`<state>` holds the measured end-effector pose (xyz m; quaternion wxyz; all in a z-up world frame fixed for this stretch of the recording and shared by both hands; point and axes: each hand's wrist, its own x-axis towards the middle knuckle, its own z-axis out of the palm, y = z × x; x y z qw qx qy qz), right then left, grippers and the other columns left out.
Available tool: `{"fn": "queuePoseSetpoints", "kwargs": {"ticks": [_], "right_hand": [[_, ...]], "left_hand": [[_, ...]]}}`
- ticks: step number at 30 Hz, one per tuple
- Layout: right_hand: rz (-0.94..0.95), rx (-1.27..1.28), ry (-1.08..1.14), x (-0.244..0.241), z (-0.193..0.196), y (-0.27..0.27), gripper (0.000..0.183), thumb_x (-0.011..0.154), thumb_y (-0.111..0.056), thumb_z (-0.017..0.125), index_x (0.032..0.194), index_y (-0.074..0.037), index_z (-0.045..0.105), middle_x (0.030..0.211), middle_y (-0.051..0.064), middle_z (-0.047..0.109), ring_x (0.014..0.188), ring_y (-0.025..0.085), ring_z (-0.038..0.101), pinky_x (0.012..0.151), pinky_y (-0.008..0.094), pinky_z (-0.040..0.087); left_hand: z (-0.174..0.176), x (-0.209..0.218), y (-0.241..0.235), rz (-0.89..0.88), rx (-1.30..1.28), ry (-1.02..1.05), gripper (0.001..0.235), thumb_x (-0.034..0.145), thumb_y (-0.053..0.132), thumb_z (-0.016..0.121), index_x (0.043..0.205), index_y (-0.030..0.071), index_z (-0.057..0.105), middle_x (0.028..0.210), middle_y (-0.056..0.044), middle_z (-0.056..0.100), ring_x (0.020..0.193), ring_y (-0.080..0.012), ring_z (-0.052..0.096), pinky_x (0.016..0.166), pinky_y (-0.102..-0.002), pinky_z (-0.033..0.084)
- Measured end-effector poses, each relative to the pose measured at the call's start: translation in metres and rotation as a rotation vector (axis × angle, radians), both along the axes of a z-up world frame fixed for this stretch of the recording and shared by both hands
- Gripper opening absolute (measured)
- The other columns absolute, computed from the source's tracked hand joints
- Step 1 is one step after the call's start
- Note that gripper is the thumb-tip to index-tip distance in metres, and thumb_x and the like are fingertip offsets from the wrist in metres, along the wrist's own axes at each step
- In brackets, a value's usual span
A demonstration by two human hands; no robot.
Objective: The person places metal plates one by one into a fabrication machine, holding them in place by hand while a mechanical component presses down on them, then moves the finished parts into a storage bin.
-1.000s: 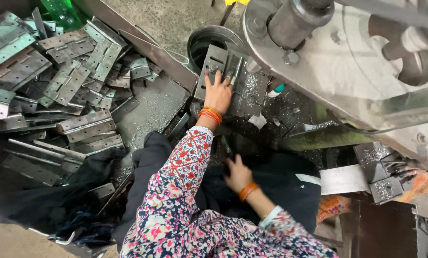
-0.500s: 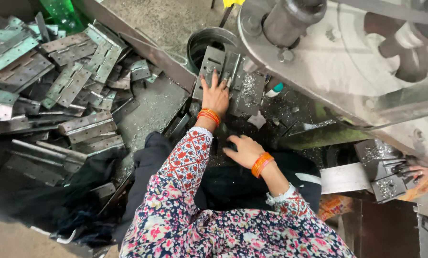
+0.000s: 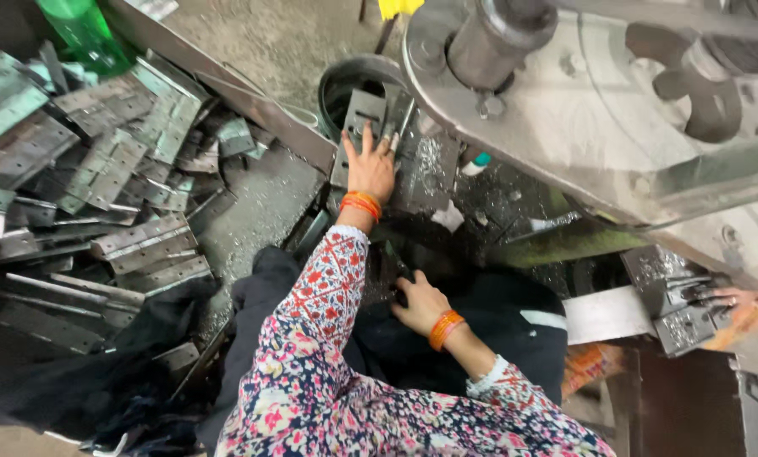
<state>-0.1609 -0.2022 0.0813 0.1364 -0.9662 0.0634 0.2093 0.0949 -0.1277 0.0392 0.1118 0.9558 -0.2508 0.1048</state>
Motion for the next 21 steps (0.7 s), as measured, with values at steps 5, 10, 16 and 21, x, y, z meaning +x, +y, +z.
{"fn": "queuePoseSetpoints", "kwargs": {"ticks": [5,10,16,21], "right_hand": [[0.111,-0.003,-0.013,0.034,0.052,-0.004,0.053,0.085,-0.047,0.069,0.128,-0.017,0.064,0.123,0.025,0.060,0.101,0.046,0.067,0.088,0.051,0.057],[0.075,-0.033,0.021,0.029,0.033,-0.006,0.053,0.085,-0.043,0.071,0.130,-0.017,0.063,0.127,0.025,0.057,0.100,0.046,0.067,0.087,0.051,0.057],[-0.093,0.092,-0.313,-0.042,-0.090,-0.001,0.039,0.084,-0.030,0.075,0.120,-0.020,0.067,0.137,0.022,0.055,0.093,0.045,0.070,0.077,0.050,0.059],[-0.069,0.094,-0.220,-0.054,-0.103,-0.009,0.053,0.077,-0.028,0.076,0.128,-0.018,0.063,0.136,0.026,0.050,0.092,0.047,0.068,0.080,0.051,0.059]], "left_hand": [[-0.010,0.007,-0.003,-0.001,-0.044,-0.034,0.051,0.098,0.024,0.044,0.147,0.016,0.056,0.152,0.001,0.053,0.153,-0.0374,0.019,0.114,-0.079,0.007],[-0.010,0.009,-0.006,-0.009,-0.023,-0.008,0.051,0.097,0.024,0.045,0.147,0.017,0.056,0.151,0.001,0.053,0.154,-0.0363,0.020,0.114,-0.079,0.007],[-0.002,0.010,-0.006,-0.004,-0.010,-0.005,0.048,0.099,0.025,0.046,0.145,0.017,0.058,0.151,0.000,0.054,0.154,-0.0370,0.020,0.115,-0.078,0.007],[-0.012,-0.004,-0.007,-0.025,-0.064,-0.058,0.049,0.098,0.025,0.046,0.145,0.015,0.058,0.147,0.000,0.056,0.153,-0.0364,0.022,0.116,-0.076,0.006]]}}
